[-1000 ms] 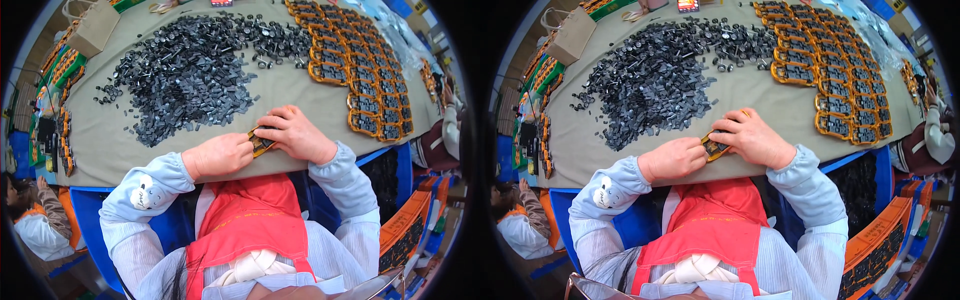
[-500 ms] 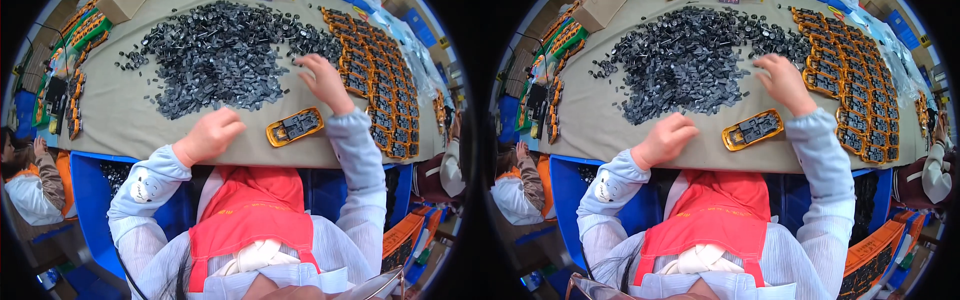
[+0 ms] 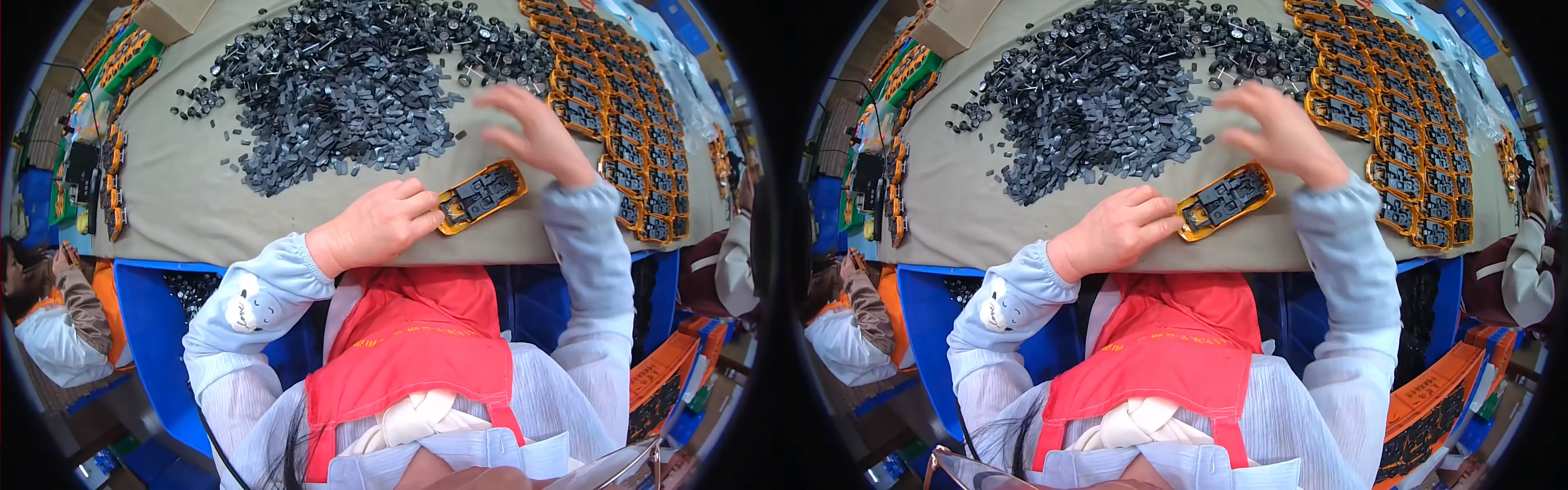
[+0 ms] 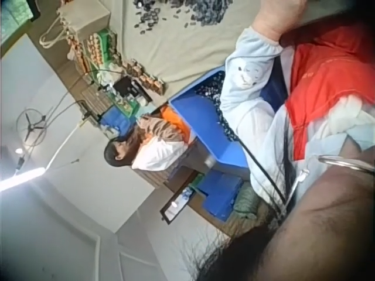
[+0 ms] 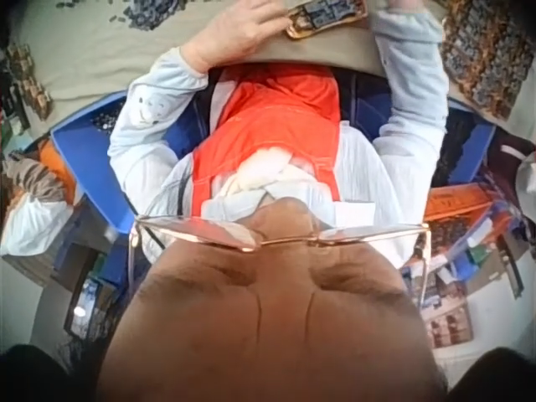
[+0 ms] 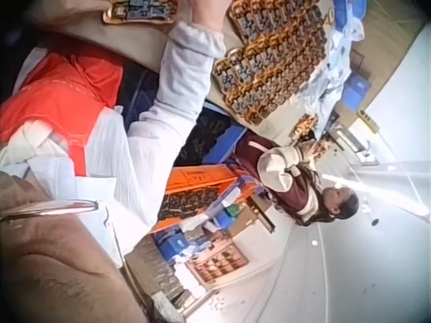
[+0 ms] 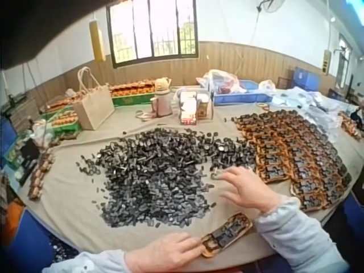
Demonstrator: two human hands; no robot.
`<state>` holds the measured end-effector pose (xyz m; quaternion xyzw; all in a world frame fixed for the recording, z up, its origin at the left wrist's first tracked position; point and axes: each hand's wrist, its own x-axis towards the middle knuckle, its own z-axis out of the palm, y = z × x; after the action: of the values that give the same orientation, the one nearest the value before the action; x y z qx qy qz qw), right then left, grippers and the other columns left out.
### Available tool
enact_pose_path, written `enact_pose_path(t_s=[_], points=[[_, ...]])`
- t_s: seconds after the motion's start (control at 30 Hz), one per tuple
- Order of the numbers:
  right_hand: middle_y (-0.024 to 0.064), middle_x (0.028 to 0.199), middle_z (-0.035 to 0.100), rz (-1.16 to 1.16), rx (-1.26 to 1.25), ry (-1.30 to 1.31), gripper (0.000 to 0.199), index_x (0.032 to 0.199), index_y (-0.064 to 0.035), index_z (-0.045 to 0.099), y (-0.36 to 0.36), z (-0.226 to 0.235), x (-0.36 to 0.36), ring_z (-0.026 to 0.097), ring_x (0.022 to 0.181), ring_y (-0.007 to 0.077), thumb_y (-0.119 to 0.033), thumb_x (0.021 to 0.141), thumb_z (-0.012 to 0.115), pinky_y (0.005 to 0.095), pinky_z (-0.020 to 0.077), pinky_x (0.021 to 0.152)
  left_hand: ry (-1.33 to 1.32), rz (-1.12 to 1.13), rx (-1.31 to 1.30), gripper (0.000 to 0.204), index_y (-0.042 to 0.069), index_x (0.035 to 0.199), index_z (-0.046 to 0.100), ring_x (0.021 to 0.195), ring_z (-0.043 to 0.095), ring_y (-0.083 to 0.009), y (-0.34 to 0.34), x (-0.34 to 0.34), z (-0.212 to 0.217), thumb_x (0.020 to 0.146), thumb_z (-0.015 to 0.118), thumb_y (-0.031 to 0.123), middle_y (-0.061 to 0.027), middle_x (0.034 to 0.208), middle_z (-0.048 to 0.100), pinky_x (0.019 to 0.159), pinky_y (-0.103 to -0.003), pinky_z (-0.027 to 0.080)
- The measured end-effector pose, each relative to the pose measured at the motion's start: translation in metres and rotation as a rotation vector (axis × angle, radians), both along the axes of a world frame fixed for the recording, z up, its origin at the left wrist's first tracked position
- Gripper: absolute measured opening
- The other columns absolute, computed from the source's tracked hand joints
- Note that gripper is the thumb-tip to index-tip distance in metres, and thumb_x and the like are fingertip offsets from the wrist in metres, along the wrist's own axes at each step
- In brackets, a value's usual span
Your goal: Manually assembling electronic components and chassis parts into toy cars on a production line.
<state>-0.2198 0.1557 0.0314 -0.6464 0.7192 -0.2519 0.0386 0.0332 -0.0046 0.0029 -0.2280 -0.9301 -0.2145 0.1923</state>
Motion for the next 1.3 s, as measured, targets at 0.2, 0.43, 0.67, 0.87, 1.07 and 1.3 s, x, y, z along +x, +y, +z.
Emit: enact_pose_path(t_s=[0.2, 0.43, 0.67, 0.87, 1.07, 1.3], points=[[0.0104, 0.13, 0.059, 0.163, 0.218, -0.163, 0.054, 0.125, -0.0102, 0.064, 0.053, 0.012, 0.042, 0.054, 0.12, 0.0333, -0.014, 0.073, 0.079, 0.0433, 0.0458, 0.101, -0.05, -0.109, -0.125, 0.017, 0.005, 0.091, 0.062, 0.083, 0.054, -0.0221, 0.0, -0.013, 0.002, 0.075, 0.063, 0.012, -0.0054, 0.089, 0.054, 0.072, -0.034, 0.052], [0.0112, 0.13, 0.059, 0.112, 0.135, -0.224, 0.06, 0.123, -0.0086, 0.065, 0.058, -0.004, 0.055, 0.054, 0.12, 0.0329, -0.01, 0.067, 0.083, 0.0434, 0.0451, 0.102, -0.29, -0.222, -0.162, 0.026, 0.001, 0.102, 0.065, 0.086, 0.057, -0.0259, -0.002, -0.017, 0.015, 0.077, 0.061, 0.009, -0.0092, 0.099, 0.06, 0.073, -0.035, 0.053], [0.0132, 0.122, 0.063, 0.121, 0.051, -0.233, 0.044, 0.119, -0.0064, 0.066, 0.034, 0.01, 0.037, 0.059, 0.113, 0.0318, -0.007, 0.077, 0.077, 0.0405, 0.0473, 0.1, -0.152, -0.127, -0.038, 0.02, 0.003, 0.098, 0.064, 0.083, 0.059, -0.0274, -0.003, -0.003, 0.009, 0.078, 0.061, 0.009, -0.0093, 0.097, 0.06, 0.072, -0.036, 0.053], [0.0099, 0.105, 0.065, -0.2, -0.019, 0.048, 0.028, 0.115, -0.0106, 0.066, -0.031, -0.019, -0.018, 0.066, 0.093, 0.0316, -0.013, 0.087, 0.069, 0.0414, 0.0536, 0.08, -0.003, 0.271, -0.006, 0.016, 0.004, 0.094, 0.065, 0.08, 0.061, -0.0299, -0.044, 0.039, 0.01, 0.078, 0.065, 0.005, -0.01, 0.091, 0.061, 0.071, -0.038, 0.052], [0.0089, 0.096, 0.062, -0.257, 0.007, 0.256, 0.027, 0.113, -0.0136, 0.063, -0.062, -0.038, -0.03, 0.064, 0.09, 0.034, -0.011, 0.087, 0.066, 0.0444, 0.0532, 0.076, 0.116, 0.87, 0.148, 0.008, 0.003, 0.095, 0.065, 0.081, 0.062, -0.0328, -0.134, 0.061, 0.004, 0.087, 0.067, 0.003, -0.0122, 0.091, 0.061, 0.07, -0.038, 0.051], [0.0024, 0.101, 0.065, -0.395, -0.285, -0.424, 0.025, 0.115, -0.0079, 0.065, -0.033, -0.029, -0.039, 0.065, 0.088, 0.0147, -0.005, 0.09, 0.068, 0.0277, 0.0524, 0.075, 0.044, 1.105, 0.037, 0.012, 0.007, 0.096, 0.069, 0.092, 0.063, -0.0339, -0.207, 0.02, -0.001, 0.085, 0.069, 0.011, -0.0128, 0.098, 0.062, 0.08, -0.043, 0.053]])
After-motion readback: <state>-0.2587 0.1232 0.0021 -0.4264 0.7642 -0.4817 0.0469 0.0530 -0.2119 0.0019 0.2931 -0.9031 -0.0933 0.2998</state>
